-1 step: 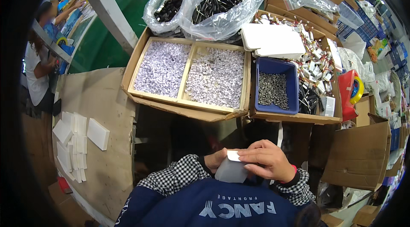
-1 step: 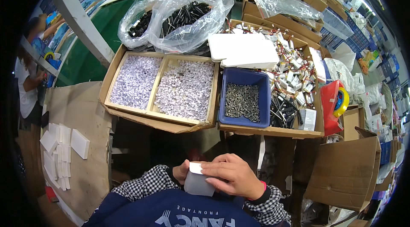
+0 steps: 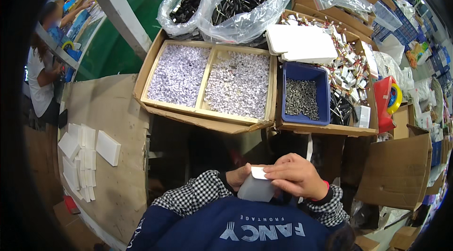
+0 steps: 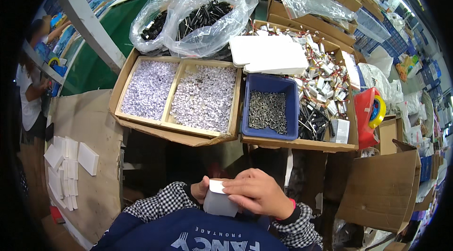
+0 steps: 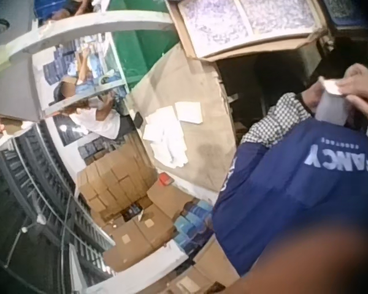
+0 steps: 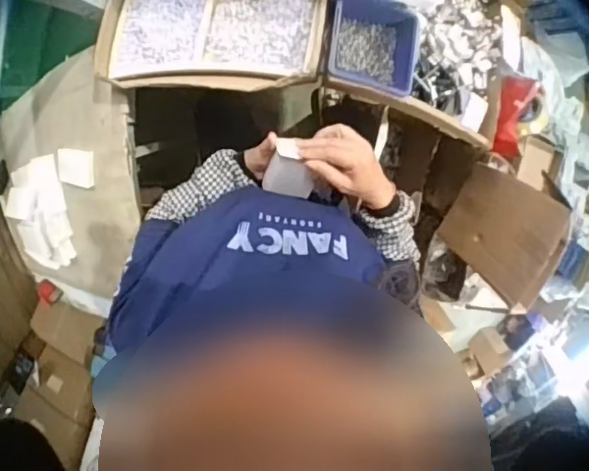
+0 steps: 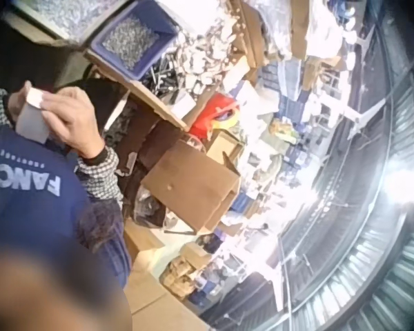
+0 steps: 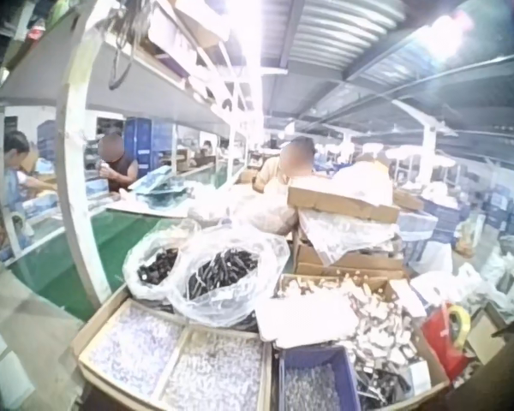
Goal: The person assembles small electronic components into white rectangular boxes at a factory workstation. They pick up components and fasteners from trays, insert them into the boxes, and seal the boxes with tape. The process is repeated for multiple units.
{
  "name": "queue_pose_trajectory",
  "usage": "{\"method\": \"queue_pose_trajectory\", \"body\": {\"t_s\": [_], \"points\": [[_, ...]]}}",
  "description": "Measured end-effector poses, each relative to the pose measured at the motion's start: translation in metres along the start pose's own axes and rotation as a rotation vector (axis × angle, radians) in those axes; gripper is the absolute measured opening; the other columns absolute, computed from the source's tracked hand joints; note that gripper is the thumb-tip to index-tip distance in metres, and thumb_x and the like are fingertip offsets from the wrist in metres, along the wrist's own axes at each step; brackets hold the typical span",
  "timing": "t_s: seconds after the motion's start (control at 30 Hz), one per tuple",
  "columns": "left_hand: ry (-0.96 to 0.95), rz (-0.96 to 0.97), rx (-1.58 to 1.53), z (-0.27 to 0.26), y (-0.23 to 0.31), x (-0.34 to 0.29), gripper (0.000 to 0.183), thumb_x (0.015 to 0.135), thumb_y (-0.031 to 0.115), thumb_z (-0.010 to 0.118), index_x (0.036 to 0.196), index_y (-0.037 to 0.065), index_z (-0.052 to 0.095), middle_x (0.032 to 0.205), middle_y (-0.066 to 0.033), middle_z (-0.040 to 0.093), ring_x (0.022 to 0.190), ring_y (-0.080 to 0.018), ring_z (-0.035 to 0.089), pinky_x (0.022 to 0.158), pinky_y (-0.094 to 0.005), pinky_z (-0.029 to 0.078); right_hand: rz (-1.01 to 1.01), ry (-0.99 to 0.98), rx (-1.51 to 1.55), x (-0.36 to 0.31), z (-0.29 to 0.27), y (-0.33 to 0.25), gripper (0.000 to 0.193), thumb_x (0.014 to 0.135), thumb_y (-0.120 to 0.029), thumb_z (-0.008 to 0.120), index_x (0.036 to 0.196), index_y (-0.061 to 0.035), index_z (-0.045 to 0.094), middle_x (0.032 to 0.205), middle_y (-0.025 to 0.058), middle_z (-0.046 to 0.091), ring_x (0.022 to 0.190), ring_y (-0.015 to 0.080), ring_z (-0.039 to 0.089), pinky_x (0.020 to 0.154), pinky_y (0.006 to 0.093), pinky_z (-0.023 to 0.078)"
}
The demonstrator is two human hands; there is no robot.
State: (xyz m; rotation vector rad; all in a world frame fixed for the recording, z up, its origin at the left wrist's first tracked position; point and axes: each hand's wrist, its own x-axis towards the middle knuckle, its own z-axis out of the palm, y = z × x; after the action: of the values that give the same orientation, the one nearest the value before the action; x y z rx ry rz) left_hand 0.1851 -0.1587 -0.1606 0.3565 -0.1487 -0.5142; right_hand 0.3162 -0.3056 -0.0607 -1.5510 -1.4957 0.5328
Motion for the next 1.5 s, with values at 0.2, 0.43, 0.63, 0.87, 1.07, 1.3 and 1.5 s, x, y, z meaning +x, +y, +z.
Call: {"method": "queue_pose_trajectory", "body": {"t_s": [0.2, 0.43, 0.63, 0.87, 1.07, 1.3, 1.5], "points": [[0.041, -0.071, 0.003, 0.010, 0.005, 0.007, 0.099, 0.073, 0.077, 0.050, 0.138, 0.005, 0.033, 0.123, -0.0177, 0.052, 0.111, -0.0266, 0.056, 0.095, -0.0387, 0.047, 0.115, -0.040, 0.020, 0.010, -0.014, -0.002, 0.017, 0.080, -0.012, 0.069, 0.097, -0.0093, 0.070, 0.092, 0.0030, 0.068, 0.079, 0.0206, 0.061, 0.072, 0.0305, 0.050], [0.162, -0.022, 0.215, 0.028, 0.013, 0.007, 0.090, 0.082, 0.073, 0.036, 0.139, 0.004, 0.032, 0.121, -0.0189, 0.054, 0.108, -0.0248, 0.058, 0.090, -0.0344, 0.049, -0.014, 0.051, -0.452, 0.010, -0.018, -0.011, 0.027, 0.073, -0.008, 0.068, 0.099, -0.0076, 0.067, 0.084, 0.0030, 0.063, 0.075, 0.0190, 0.060, 0.064, 0.0281, 0.052], [0.230, -0.056, 0.163, 0.037, 0.009, 0.005, 0.087, 0.086, 0.071, 0.024, 0.141, 0.004, 0.026, 0.124, -0.0245, 0.052, 0.115, -0.0318, 0.054, 0.097, -0.0411, 0.045, -0.103, 0.084, -0.606, 0.011, -0.012, -0.002, 0.040, 0.065, -0.006, 0.062, 0.105, -0.0014, 0.063, 0.089, 0.0059, 0.059, 0.077, 0.0198, 0.059, 0.065, 0.0290, 0.052], [0.093, 0.016, 0.001, 0.026, -0.003, 0.002, 0.096, 0.077, 0.080, 0.024, 0.135, 0.004, 0.037, 0.123, -0.0207, 0.053, 0.112, -0.0256, 0.056, 0.094, -0.0364, 0.047, -0.082, -0.023, -0.382, 0.012, -0.007, -0.007, 0.025, 0.074, -0.009, 0.067, 0.098, -0.0027, 0.068, 0.088, 0.0049, 0.063, 0.076, 0.0182, 0.059, 0.067, 0.0283, 0.050], [-0.012, -0.068, 0.004, 0.024, -0.005, 0.001, 0.092, 0.080, 0.078, 0.028, 0.137, 0.006, 0.036, 0.124, -0.0174, 0.053, 0.116, -0.0226, 0.053, 0.098, -0.0349, 0.044, 0.146, -0.215, 0.066, 0.015, -0.025, -0.008, 0.021, 0.082, -0.017, 0.069, 0.101, -0.0069, 0.070, 0.095, 0.0057, 0.067, 0.083, 0.0212, 0.061, 0.073, 0.0313, 0.050], [-0.047, -0.090, 0.067, 0.030, -0.003, 0.008, 0.100, 0.074, 0.080, 0.037, 0.140, 0.005, 0.029, 0.127, -0.0178, 0.048, 0.119, -0.0252, 0.050, 0.101, -0.0381, 0.041, 0.076, -0.357, 0.375, 0.017, -0.033, -0.002, 0.033, 0.083, -0.020, 0.069, 0.113, -0.0071, 0.064, 0.109, 0.0064, 0.063, 0.094, 0.0219, 0.059, 0.079, 0.0306, 0.049], [-0.019, -0.101, 0.111, 0.033, 0.001, 0.007, 0.109, 0.070, 0.081, 0.043, 0.141, 0.000, 0.023, 0.128, -0.0202, 0.046, 0.118, -0.0264, 0.050, 0.100, -0.0387, 0.042, 0.182, -0.428, 0.271, 0.016, -0.031, 0.004, 0.043, 0.078, -0.027, 0.074, 0.116, -0.0093, 0.063, 0.103, 0.0081, 0.064, 0.093, 0.0200, 0.057, 0.079, 0.0300, 0.048]]}}
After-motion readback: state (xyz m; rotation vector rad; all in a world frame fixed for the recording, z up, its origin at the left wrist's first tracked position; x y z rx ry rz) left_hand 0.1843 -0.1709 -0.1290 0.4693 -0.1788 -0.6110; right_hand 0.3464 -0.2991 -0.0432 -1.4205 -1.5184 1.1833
